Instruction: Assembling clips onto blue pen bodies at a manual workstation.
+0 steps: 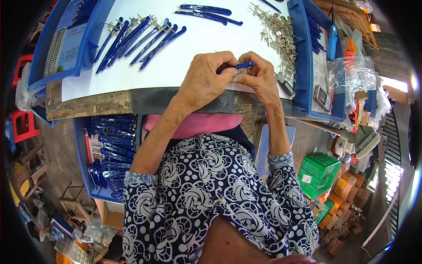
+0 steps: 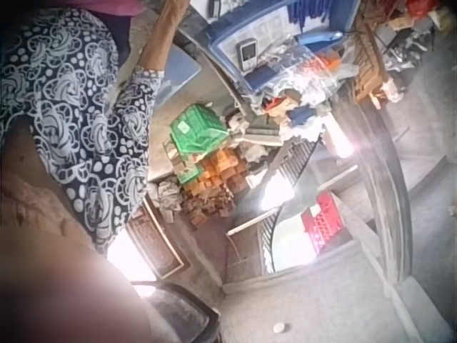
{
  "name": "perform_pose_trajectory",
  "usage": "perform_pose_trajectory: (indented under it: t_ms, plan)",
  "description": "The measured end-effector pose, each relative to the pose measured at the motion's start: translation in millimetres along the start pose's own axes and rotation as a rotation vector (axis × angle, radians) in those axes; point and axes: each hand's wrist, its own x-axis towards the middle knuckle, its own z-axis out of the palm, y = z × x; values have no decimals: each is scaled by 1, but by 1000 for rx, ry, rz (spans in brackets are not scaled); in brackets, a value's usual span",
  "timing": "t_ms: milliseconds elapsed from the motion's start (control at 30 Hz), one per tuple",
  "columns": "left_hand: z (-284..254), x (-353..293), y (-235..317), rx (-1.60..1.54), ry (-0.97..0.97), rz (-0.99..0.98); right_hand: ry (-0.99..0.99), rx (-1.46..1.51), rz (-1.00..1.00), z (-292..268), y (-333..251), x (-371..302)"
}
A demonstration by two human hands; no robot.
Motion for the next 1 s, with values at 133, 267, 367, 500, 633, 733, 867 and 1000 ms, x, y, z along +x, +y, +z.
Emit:
perform_pose_trajectory:
  t_ms: [133, 267, 367, 500, 633, 733, 867, 1000]
  plan:
    - [-2, 0, -3, -3, 7, 10, 4, -23, 28, 4, -2, 3]
    - [-7, 0, -3, -48, 34, 11, -22, 86, 69, 8, -6, 1]
    - [-8, 1, -3, -64, 13, -13, -70, 226, 88, 3, -1, 1]
    - [-9, 1, -4, -55, 1, -24, -75, 128, -8, 2, -1, 4]
    - [-10, 1, -8, -56, 28, -26, 5, -32, 3, 11, -5, 6]
    - [-11, 1, -9, -46, 23, -40, 53, -92, 72, 15, -2, 7]
    - [-12, 3, -14, -51, 20, -36, 3, 31, 79, 13, -5, 6]
    - [-11, 4, -17, -109, 65, -12, -75, 250, 144, 6, -2, 4]
